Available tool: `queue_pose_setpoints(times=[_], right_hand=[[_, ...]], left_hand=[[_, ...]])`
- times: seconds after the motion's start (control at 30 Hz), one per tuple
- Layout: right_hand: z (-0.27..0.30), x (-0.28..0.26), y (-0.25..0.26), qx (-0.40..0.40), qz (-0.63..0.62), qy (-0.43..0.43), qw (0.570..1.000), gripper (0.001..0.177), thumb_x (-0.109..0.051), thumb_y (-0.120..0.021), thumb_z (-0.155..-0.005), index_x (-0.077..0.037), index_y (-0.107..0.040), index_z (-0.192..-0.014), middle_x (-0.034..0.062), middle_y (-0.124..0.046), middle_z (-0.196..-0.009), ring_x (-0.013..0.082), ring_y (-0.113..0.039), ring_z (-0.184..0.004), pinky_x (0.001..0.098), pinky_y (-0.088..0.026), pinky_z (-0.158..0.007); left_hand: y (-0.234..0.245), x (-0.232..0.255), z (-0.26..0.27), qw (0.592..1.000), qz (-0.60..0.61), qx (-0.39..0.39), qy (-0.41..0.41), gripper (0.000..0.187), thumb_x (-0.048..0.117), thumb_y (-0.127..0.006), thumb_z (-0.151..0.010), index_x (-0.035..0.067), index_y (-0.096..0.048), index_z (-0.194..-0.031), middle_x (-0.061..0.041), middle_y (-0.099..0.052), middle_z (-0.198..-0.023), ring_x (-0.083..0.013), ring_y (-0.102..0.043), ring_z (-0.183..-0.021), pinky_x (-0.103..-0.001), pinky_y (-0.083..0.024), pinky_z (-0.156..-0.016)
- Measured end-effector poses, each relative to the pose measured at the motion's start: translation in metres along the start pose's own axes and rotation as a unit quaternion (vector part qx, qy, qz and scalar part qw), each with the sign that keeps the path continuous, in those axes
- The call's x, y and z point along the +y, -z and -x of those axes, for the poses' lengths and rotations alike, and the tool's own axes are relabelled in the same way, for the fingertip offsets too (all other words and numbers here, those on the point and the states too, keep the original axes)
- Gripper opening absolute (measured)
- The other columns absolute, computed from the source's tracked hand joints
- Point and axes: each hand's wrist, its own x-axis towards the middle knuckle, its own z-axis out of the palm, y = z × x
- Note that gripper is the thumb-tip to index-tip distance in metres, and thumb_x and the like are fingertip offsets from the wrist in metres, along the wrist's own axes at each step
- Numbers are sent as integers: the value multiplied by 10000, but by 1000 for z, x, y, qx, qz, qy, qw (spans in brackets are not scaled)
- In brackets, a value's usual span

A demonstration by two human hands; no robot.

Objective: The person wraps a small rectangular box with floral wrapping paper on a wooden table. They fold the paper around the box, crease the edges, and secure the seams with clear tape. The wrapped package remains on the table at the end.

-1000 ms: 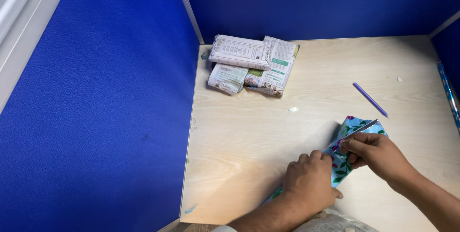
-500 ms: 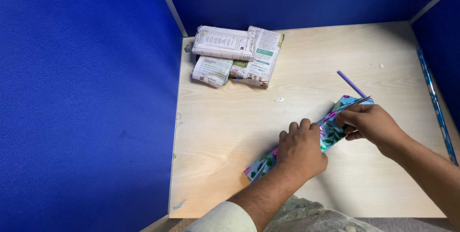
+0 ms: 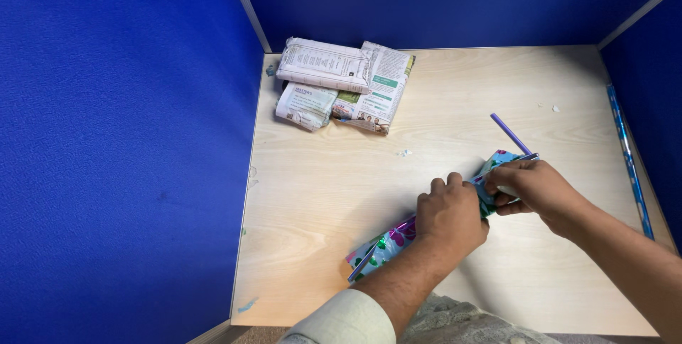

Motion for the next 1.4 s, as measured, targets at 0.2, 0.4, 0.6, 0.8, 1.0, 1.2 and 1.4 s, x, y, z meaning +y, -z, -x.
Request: queue_pose_setpoints(times=[0.2,0.4,0.6,0.8,1.0,1.2,1.4], right_hand=[[9,2,6,-4,-61,35,998,319,-225,-581,-973,50,-743,-987,161,-718,-975,257,-691,-924,430,-608,-842],[20,19,-4,-6,-182,-16,983,289,-178,-526,-984,61,-674,-1049,162,-715,-1069,263,-724,-1008,440,-589,-937],[31,52,-8,6,-301,-31,953,293,-180,-484,-1031,68,-614,-1118,177,-657,-1131,265,-655,-1034,467,-563,-1005],[20,95,-1,-2,-336,-33,941,301,-191,-462,-1027,48,-608,-1136,155,-667,-1137,232,-660,-1042,442,-547,-997],[-2,121,4,-46,-330,-16,943,285,-197,-491,-1049,61,-608,-1076,165,-642,-1110,257,-641,-1014,454,-566,-983],[-14,117,14,2,-227,-42,973,309,-205,-535,-991,64,-662,-1074,146,-706,-1075,235,-705,-994,440,-594,-932],[-14,127,28,-5,-165,-9,986,380,-254,-555,-1006,68,-714,-1128,178,-730,-1064,267,-690,-927,429,-565,-868]], left_hand=[[2,-12,-13,996,-9,87,5,459,268,-828,-753,-5,-690,-1095,-119,-605,-1181,-313,-608,-1102,-442,-602,-777],[2,-11,-20,993,-80,87,-11,450,292,-789,-782,-9,-692,-1101,-99,-589,-1188,-301,-601,-1070,-430,-615,-729],[-12,11,-5,996,-61,35,-59,396,338,-629,-984,-25,-704,-1124,-115,-574,-1228,-341,-545,-1154,-483,-572,-795],[-35,13,-5,995,18,49,-81,354,259,-618,-975,10,-705,-1211,-110,-603,-1222,-335,-566,-1137,-487,-535,-865],[-49,10,-14,987,137,84,-21,187,264,-748,-905,148,-806,-1040,-64,-664,-1091,-298,-604,-1095,-457,-529,-881],[-43,16,-29,975,198,84,56,157,175,-853,-753,122,-779,-880,-35,-690,-1063,-267,-629,-1089,-430,-534,-867],[-43,13,-37,986,157,31,50,165,135,-800,-808,157,-776,-970,-51,-687,-1116,-281,-667,-1052,-440,-531,-875]])
